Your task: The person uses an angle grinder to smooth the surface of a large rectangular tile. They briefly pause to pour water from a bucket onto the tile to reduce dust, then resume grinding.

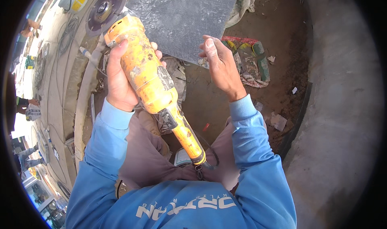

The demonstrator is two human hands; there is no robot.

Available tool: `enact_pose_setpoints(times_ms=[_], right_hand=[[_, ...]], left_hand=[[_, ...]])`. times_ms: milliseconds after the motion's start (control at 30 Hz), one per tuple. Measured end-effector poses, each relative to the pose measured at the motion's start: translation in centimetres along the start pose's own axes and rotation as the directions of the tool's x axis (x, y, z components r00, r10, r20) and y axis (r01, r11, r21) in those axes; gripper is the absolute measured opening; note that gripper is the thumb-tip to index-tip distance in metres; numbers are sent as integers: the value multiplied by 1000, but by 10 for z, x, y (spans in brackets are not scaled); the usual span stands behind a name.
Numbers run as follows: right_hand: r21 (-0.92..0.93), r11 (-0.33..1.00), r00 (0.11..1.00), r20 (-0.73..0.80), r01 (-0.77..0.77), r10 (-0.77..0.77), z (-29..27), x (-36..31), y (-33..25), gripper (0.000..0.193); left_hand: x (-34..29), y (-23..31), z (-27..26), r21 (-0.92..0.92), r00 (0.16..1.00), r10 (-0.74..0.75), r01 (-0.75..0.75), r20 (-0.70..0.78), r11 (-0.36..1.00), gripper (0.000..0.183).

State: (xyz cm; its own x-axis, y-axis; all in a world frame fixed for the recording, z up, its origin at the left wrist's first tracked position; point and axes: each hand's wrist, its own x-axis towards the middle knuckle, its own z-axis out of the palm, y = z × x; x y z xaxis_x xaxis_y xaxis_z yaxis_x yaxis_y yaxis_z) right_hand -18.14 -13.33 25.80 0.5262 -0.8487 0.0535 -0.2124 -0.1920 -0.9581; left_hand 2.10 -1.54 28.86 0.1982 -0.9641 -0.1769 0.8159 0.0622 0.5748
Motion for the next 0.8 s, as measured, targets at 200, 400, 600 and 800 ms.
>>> enact_pose_setpoints(times_ms=[200, 400, 600, 800], right_hand=[[475, 865, 887, 455, -161, -84, 34, -31, -19, 77], [367, 862, 848, 515, -351, 126, 49, -49, -34, 70], [225, 933, 875, 461, -280, 152, 51, -40, -39, 61], [223, 908, 895, 364, -354, 260, 60, -62, 3, 55]], left_hand=[[7, -14, -3, 45, 994, 94, -97, 56, 994, 45], [17, -23, -9, 102, 950, 311, -310, 4, 945, 32], [35, -30, -17, 34, 948, 311, -310, -60, 950, 32], [46, -71, -44, -24, 962, 160, -169, -222, 985, 38]])
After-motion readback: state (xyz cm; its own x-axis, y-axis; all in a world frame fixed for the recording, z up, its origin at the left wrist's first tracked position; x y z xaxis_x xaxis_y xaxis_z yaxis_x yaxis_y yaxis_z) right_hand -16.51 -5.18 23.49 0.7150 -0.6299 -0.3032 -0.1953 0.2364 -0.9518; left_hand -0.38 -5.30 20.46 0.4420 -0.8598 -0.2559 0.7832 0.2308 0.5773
